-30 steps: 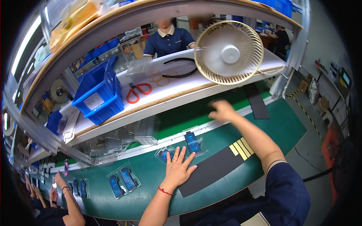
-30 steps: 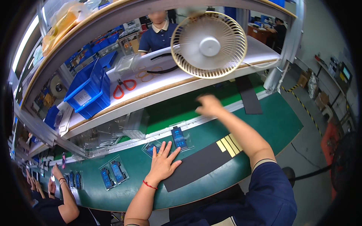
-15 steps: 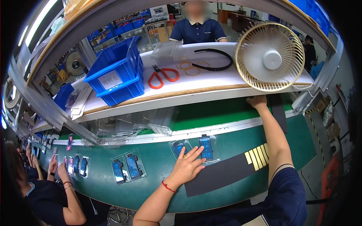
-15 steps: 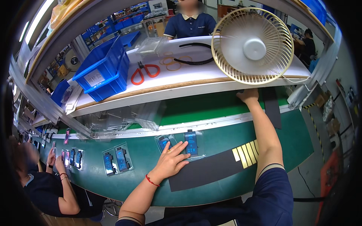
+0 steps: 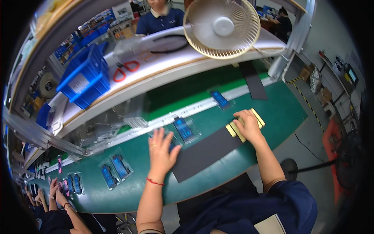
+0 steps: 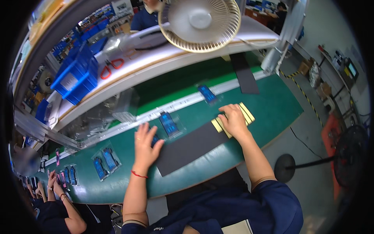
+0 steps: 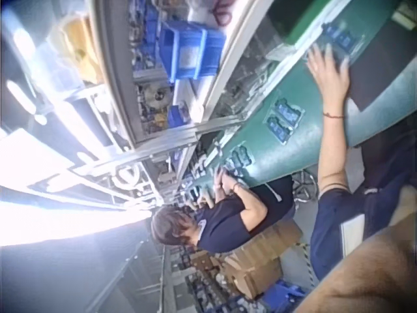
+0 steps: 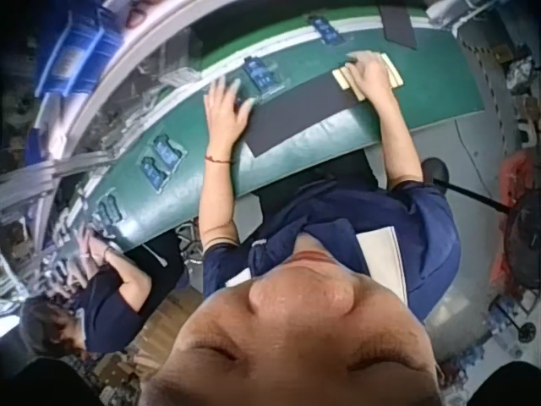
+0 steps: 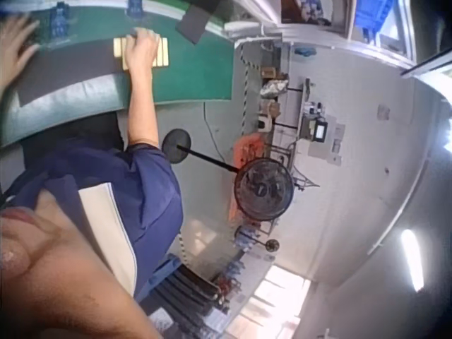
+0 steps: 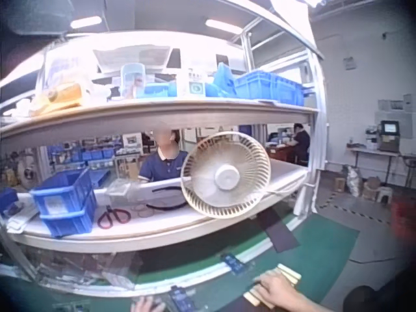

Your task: Applying labels to small electronic battery modules on an assembly line.

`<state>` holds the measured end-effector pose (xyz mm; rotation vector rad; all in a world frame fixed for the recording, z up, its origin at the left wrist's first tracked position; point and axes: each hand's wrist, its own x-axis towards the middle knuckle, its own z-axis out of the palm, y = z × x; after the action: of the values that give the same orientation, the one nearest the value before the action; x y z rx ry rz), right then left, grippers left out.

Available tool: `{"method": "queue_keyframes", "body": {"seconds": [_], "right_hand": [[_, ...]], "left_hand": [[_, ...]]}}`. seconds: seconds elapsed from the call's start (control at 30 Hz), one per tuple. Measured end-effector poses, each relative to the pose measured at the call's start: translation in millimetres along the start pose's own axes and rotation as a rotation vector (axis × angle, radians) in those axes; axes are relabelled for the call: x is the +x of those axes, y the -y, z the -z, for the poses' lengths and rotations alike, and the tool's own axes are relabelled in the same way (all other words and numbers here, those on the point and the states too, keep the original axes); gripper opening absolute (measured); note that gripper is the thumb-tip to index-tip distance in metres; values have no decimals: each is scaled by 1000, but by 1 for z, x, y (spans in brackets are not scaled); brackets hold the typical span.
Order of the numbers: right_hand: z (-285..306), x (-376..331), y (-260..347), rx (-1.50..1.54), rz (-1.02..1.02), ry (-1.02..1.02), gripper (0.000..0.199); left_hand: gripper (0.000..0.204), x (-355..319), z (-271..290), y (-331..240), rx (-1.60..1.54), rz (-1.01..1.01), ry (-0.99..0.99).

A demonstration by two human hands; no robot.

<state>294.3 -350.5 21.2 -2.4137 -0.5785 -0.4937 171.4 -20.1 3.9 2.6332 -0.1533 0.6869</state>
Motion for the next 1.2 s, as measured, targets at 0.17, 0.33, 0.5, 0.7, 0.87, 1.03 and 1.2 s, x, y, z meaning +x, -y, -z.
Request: {"method": "queue_keyframes", "body": {"seconds": [0.17, 0.33, 0.5, 0.7, 0.87, 1.03, 1.2], "right_hand": [[20, -31, 8, 262, 76, 296, 13], [16, -33, 2, 116, 97, 322, 20], [34, -21, -10, 141, 36, 565, 15], [39, -8, -11, 78, -11, 785, 18], [41, 12, -13, 23, 38, 910, 16], [44, 37, 14, 199, -55, 872, 16], [-10, 59, 91, 543, 194, 677, 8]], "left_hand": [[54, -25, 22, 13, -27, 162, 165], [48, -36, 24, 13, -8, 162, 164], [47, -40, 27, 10, -47, 70, 143], [57, -40, 34, -1, -186, 18, 262], [47, -44, 24, 10, -113, -87, 295], [41, -51, 24, 17, -119, -103, 211], [40, -53, 21, 16, -132, -120, 207]]}}
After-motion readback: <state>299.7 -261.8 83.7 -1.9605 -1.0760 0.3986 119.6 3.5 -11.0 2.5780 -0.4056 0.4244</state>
